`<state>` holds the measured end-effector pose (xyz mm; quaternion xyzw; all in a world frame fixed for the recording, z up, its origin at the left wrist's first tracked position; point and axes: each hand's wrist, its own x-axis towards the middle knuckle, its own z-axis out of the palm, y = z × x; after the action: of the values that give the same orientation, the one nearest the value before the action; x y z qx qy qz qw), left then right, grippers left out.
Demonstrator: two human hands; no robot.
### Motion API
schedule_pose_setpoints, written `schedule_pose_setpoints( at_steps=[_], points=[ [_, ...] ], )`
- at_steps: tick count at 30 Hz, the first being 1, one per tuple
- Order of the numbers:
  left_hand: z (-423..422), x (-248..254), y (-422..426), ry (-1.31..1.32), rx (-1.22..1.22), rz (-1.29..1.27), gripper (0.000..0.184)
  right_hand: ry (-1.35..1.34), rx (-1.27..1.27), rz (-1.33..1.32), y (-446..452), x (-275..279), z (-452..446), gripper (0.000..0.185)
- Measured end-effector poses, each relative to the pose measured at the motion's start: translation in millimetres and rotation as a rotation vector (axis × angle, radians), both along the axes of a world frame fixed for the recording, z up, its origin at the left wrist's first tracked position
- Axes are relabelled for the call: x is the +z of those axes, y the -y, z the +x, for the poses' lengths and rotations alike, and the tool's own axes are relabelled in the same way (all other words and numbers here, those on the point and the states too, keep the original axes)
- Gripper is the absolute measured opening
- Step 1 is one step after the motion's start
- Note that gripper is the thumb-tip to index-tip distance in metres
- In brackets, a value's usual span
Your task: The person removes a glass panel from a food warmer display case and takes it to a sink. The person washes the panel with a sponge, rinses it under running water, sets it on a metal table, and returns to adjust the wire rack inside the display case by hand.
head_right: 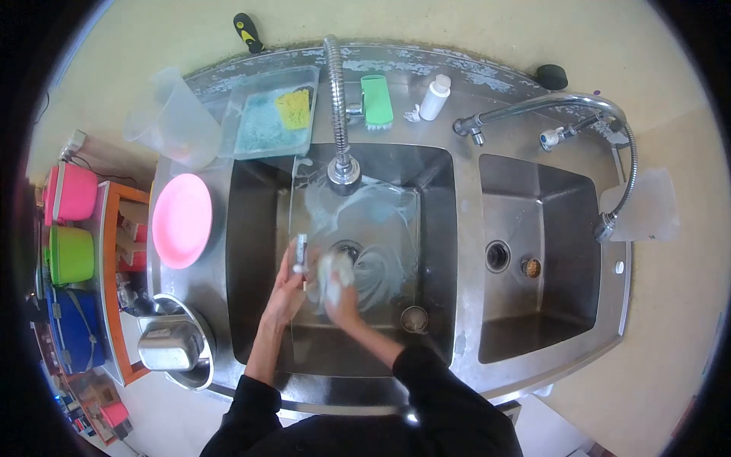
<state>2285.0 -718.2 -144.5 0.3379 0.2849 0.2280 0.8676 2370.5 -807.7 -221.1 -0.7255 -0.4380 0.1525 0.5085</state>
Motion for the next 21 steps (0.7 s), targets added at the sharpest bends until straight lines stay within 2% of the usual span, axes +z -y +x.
schedule_pose_setpoints(
  at_steps=[1, 2, 3, 5, 7, 8, 10, 13, 16, 17, 20, 21],
  points=[
    [0.5, 2.4, 0.2, 0.026, 0.018, -0.064, 0.060, 0.045, -0.157, -0.095, -15.2, 0.8, 7.5, 0.044],
    [-0.1, 3.5, 0.9, 0.051, 0.039, -0.126, 0.059, -0.203, -0.164, -0.186, -25.6, 3.5, 15.7, 0.045],
    [0.2, -2.9, 2.6, 0.007, 0.009, -0.029, 0.065, -0.450, -0.165, -0.273, -42.1, 33.4, 24.6, 0.045],
    [4.3, 3.2, 4.3, 0.035, 0.057, -0.095, 0.070, -0.531, -0.117, -0.323, -42.7, 47.1, 11.0, 0.045],
    [4.9, 2.4, 0.8, 0.130, 0.028, -0.119, 0.079, -0.054, -0.064, -0.101, -5.3, 23.8, -21.2, 0.040],
    [5.0, 2.6, -0.6, 0.168, 0.049, -0.168, 0.079, 0.013, -0.092, -0.011, 12.7, 32.4, -31.8, 0.037],
    [3.3, 3.6, 0.5, 0.236, 0.094, -0.269, 0.077, 0.015, -0.080, -0.108, 31.7, 31.4, -32.3, 0.036],
    [2.0, 6.9, 2.3, 0.294, 0.103, -0.366, 0.077, -0.373, -0.468, 0.017, -13.2, 24.0, -15.4, 0.034],
    [3.5, 18.9, 5.5, 0.223, 0.106, -0.367, 0.076, -1.040, -0.318, 0.022, -42.0, 87.6, 5.1, 0.036],
    [3.5, 18.8, 5.6, 0.216, 0.096, -0.354, 0.076, -0.396, -0.294, -0.121, -40.5, 73.1, -10.3, 0.038],
    [4.8, 12.8, 3.8, 0.281, 0.084, -0.360, 0.076, 0.215, -0.231, -0.057, -7.7, 64.2, -35.2, 0.041],
    [3.6, 10.8, 3.3, 0.312, 0.084, -0.370, 0.075, 0.172, -0.133, -0.046, 11.1, 55.5, -37.9, 0.044]
  ],
)
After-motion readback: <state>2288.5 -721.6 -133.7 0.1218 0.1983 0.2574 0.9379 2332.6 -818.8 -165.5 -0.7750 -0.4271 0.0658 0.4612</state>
